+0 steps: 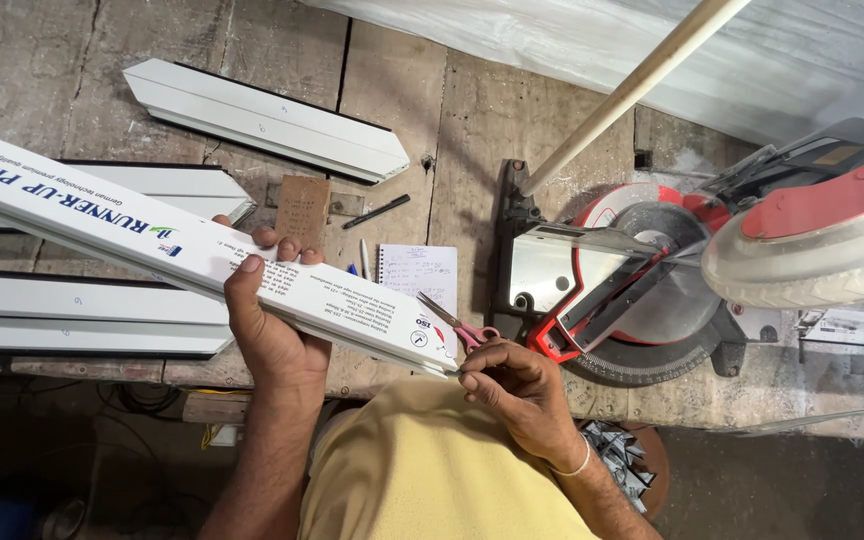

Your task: The worker is preparing, measuring, and finishing white metal profiles on a fabrication floor, using tools like scissors to trim edges and inspecting the pieces near a miter saw.

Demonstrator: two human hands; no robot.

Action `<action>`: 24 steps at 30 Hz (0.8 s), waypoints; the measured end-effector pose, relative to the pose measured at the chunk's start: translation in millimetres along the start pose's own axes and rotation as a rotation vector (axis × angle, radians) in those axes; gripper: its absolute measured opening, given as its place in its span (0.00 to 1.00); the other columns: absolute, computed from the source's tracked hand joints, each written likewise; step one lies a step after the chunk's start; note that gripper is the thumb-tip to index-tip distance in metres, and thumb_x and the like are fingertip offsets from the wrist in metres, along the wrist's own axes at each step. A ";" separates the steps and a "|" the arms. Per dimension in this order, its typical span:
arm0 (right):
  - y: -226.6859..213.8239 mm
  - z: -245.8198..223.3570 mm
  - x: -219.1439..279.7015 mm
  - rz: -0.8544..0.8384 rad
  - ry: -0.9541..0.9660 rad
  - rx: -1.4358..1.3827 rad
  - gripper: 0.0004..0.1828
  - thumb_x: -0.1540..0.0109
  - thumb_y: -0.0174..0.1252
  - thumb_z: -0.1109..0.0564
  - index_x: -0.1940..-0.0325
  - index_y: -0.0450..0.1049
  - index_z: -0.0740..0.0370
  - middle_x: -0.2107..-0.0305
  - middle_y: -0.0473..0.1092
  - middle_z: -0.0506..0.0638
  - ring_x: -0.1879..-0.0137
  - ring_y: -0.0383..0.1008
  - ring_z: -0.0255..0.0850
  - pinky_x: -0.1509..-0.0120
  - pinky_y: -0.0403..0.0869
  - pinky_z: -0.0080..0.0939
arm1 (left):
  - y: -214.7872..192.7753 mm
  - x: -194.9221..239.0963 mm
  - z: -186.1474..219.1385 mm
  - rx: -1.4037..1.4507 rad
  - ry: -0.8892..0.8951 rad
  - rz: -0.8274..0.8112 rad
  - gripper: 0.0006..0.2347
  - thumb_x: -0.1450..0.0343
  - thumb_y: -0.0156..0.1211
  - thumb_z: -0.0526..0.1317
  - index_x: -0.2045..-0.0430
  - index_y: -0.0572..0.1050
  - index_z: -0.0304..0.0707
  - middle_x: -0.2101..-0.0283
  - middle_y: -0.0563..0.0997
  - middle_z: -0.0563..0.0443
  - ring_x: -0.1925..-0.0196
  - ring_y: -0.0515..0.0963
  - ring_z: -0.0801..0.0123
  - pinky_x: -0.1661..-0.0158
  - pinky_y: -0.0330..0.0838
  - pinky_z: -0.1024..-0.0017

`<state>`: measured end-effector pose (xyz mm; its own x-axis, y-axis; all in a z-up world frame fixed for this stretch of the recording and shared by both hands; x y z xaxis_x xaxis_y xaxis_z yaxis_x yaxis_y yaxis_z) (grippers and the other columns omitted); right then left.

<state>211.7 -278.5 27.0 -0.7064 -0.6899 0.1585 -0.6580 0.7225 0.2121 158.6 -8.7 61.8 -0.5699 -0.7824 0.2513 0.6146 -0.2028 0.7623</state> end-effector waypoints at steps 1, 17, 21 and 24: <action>-0.3 0.7 -0.2 0.001 -0.001 0.001 0.06 0.37 0.63 0.66 0.56 0.77 0.71 0.62 0.74 0.51 0.61 0.75 0.32 0.55 0.77 0.32 | 0.1 -0.5 -0.1 0.001 -0.001 -0.001 0.35 0.34 0.61 0.41 0.30 0.53 0.46 0.55 0.69 0.52 0.55 0.70 0.71 0.48 0.72 0.63; -6.0 8.9 -8.3 -0.086 -0.027 0.175 0.08 0.40 0.70 0.64 0.60 0.79 0.69 0.65 0.76 0.51 0.63 0.78 0.32 0.60 0.78 0.31 | -2.6 -2.1 -10.0 0.001 -0.019 -0.064 0.38 0.35 0.62 0.41 0.28 0.52 0.48 0.55 0.69 0.51 0.54 0.71 0.69 0.48 0.73 0.61; 6.1 -11.8 -8.7 -0.113 0.054 0.334 0.19 0.45 0.73 0.61 0.54 0.74 0.65 0.64 0.74 0.47 0.64 0.74 0.30 0.64 0.76 0.31 | -5.0 -3.6 -13.9 0.009 -0.049 -0.080 0.38 0.35 0.63 0.39 0.28 0.52 0.48 0.55 0.69 0.51 0.53 0.71 0.69 0.47 0.74 0.62; 13.3 -26.1 -3.3 -0.133 0.183 0.095 0.29 0.46 0.73 0.61 0.44 0.68 0.58 0.64 0.74 0.46 0.57 0.78 0.31 0.53 0.81 0.33 | -5.6 -7.2 -12.8 0.012 -0.049 -0.078 0.38 0.35 0.63 0.40 0.27 0.52 0.48 0.54 0.69 0.51 0.53 0.71 0.69 0.47 0.74 0.62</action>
<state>212.1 -267.8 54.4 -0.5582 -0.7700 0.3092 -0.7700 0.6195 0.1526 166.2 -9.4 48.1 -0.6418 -0.7349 0.2192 0.5607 -0.2546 0.7879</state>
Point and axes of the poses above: each hand's wrist, its own x-axis away from the middle knuckle, its own y-axis out of the palm, z = x × y, the point moved 2 cm from there along -x, towards the middle knuckle
